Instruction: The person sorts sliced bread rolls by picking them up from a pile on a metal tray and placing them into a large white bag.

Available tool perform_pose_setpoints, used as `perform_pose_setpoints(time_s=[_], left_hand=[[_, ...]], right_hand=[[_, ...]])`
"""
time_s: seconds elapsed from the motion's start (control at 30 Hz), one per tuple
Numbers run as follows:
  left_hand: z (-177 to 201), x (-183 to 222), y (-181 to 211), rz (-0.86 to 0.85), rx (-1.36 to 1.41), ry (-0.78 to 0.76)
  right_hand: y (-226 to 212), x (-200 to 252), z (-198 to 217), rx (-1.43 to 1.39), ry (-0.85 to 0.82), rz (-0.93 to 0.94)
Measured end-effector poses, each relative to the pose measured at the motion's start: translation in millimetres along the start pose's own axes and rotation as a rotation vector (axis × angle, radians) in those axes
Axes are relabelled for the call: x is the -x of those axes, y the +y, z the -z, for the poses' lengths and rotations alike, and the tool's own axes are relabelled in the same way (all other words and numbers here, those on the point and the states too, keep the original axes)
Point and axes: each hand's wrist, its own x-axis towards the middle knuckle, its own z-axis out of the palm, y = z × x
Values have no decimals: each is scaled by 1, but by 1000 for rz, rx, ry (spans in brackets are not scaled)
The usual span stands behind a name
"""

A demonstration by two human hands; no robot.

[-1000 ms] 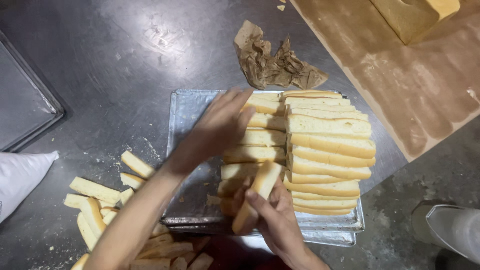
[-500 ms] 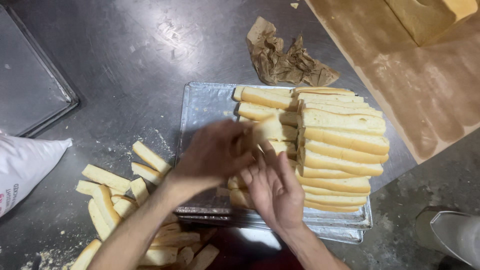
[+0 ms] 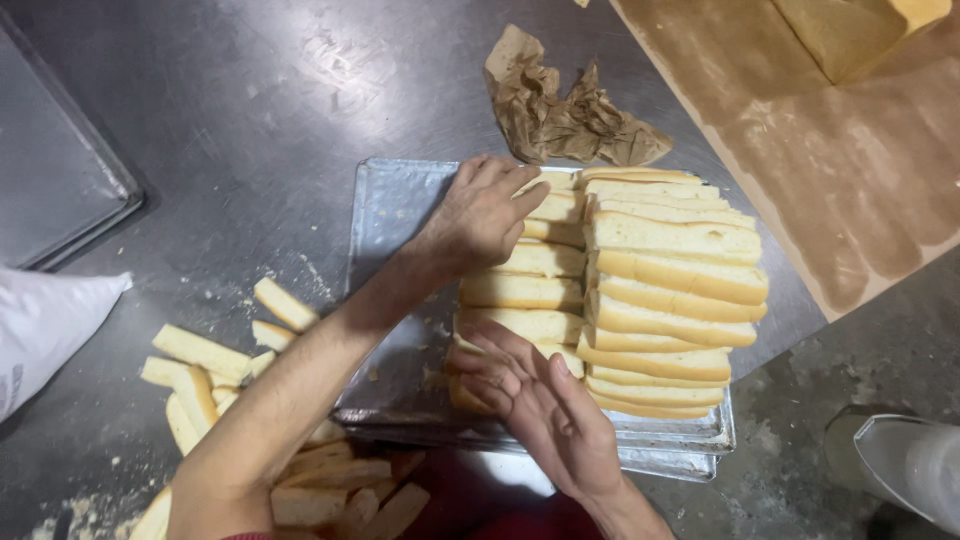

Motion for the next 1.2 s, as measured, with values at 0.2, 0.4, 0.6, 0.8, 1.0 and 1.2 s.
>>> perform_pose_setpoints(time_s=[0.2,0.4,0.6,0.8,1.0,1.2], left_hand=[[70,81,14,408,165,204],[192,267,14,1476,97,78],[165,354,44,1846,216,-272],[119,392,37,1649,196,136],[148,425,8,1706,568,276],[140,431,-56,1038,-32,217]], right_hand=[[0,2,-19,365,-31,-5],[45,-36,-50,1060,-271,-129],[180,-193,-94,1861,-390,-66],[247,-228,-65,2135,-397,-520],[205,-230,-101,1740,-237,-585],[204,-248,-99,1914,-169,-568]])
